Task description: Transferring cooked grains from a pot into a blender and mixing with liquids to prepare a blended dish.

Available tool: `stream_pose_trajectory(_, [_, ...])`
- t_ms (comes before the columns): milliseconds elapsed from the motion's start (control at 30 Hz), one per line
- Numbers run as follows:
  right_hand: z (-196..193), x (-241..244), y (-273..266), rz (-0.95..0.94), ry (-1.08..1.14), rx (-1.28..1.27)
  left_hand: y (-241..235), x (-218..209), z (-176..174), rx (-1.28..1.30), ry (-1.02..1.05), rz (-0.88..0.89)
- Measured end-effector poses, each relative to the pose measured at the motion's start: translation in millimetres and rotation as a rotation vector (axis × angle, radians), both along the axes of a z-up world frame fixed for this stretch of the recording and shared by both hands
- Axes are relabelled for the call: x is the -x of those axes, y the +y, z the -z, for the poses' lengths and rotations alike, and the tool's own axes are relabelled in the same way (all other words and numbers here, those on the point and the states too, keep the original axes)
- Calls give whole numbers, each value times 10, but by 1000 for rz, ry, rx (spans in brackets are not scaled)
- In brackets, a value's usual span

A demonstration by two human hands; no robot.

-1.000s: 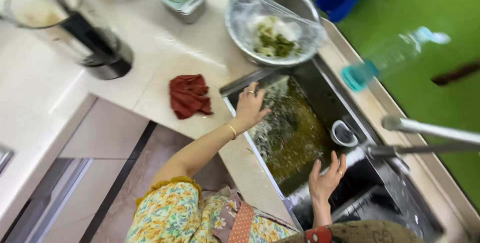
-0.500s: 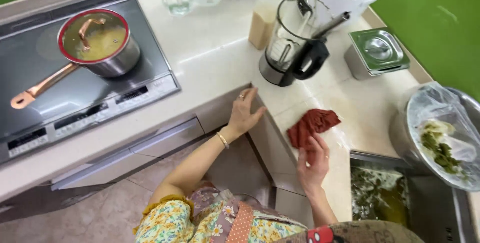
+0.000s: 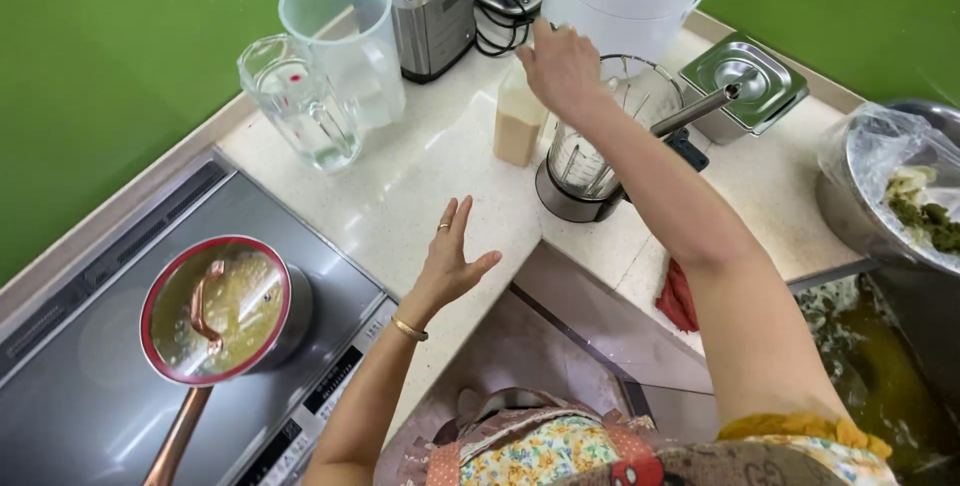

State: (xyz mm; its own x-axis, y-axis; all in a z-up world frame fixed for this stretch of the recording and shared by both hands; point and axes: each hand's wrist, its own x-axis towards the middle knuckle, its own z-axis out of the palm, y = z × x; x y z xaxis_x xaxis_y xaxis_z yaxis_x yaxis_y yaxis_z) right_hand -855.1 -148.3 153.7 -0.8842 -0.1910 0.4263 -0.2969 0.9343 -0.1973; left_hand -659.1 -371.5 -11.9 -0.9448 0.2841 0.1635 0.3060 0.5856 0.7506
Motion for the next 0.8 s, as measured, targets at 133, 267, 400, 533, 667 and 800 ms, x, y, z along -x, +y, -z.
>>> stream_pose_trajectory(133, [181, 407, -24, 83, -181, 50, -184, 270, -18, -104, 33, 107])
stream_pose_trajectory(267, [135, 16, -109, -159, -135, -84, -245, 728, 60, -201, -109, 17])
stream_pose_trajectory(400, [192, -485, 59, -505, -153, -103, -48, 1167, 138, -88, 96, 33])
stream_pose_trajectory(533, [-160, -866, 246, -633, -136, -56, 271, 1234, -36, -24, 99, 31])
stream_pose_trajectory(667, [-195, -800, 358, -784, -348, 48, 430, 1252, 201, 63, 277, 85])
stream_pose_trajectory(800, [-279, -683, 305, -772, -419, 169, 469, 967, 96, -23, 295, -25])
